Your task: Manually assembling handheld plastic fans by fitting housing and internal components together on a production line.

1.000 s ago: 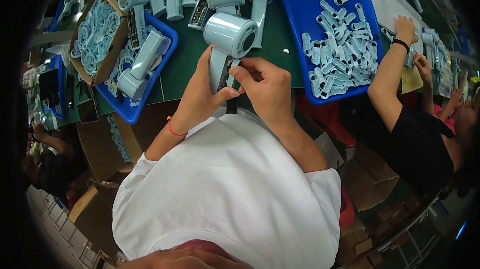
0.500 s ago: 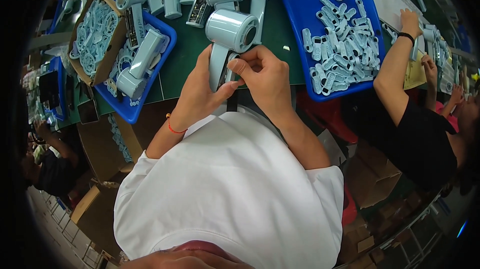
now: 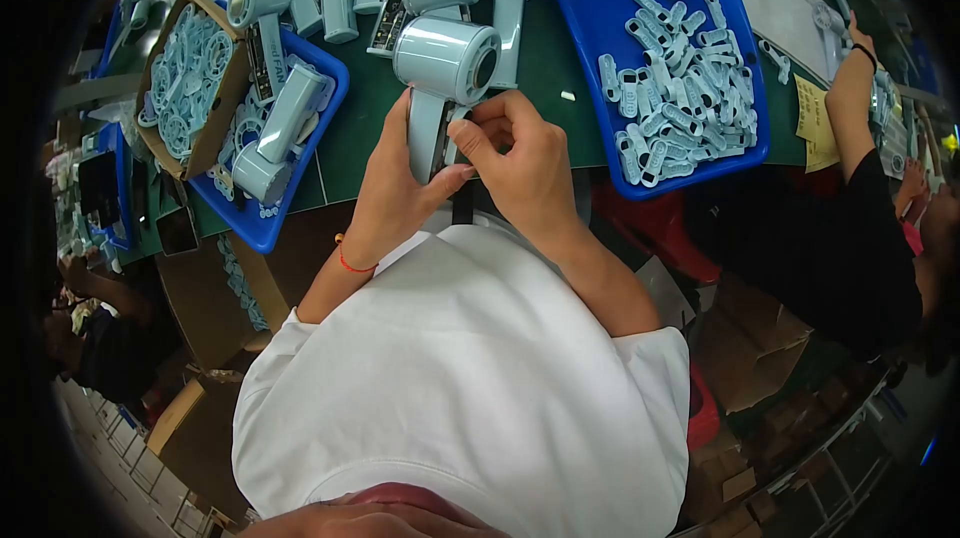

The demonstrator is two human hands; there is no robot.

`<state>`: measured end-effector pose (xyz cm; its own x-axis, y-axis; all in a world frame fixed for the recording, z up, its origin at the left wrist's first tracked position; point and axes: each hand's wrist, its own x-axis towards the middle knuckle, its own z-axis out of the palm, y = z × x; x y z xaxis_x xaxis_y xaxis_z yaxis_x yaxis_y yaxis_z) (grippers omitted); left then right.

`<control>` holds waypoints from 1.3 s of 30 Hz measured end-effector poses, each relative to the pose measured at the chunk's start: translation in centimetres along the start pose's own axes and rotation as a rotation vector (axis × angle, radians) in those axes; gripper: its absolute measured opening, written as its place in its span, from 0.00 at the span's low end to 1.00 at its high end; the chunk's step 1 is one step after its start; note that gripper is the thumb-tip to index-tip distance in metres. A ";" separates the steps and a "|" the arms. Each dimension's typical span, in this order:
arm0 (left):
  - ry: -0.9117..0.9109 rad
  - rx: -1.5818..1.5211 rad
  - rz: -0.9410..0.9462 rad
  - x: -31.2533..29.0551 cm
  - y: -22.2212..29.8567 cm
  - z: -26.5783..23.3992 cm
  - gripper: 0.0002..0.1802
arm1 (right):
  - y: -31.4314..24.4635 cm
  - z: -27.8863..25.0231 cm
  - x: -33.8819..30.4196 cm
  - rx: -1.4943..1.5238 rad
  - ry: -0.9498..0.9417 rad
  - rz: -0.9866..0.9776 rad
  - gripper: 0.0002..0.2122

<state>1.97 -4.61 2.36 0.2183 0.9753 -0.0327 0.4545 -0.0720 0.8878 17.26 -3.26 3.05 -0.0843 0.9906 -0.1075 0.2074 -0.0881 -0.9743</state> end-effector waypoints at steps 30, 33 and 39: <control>-0.086 0.272 0.473 17.8 6.4 -8.1 0.10 | 11.2 -2.1 0.1 -0.260 -0.011 -0.398 0.16; -0.077 0.767 0.585 32.1 3.1 -7.3 0.20 | 11.3 -0.9 -0.5 0.500 -0.058 -0.122 0.15; 0.136 0.975 0.305 50.0 -1.6 -1.1 0.37 | 13.0 -0.7 -0.7 0.337 -0.023 -0.335 0.10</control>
<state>11.20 44.51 -0.16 0.3696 0.8983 0.2377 0.9125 -0.3992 0.0895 20.74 -5.06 -9.43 -0.1149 0.9681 0.2225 -0.1626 0.2027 -0.9657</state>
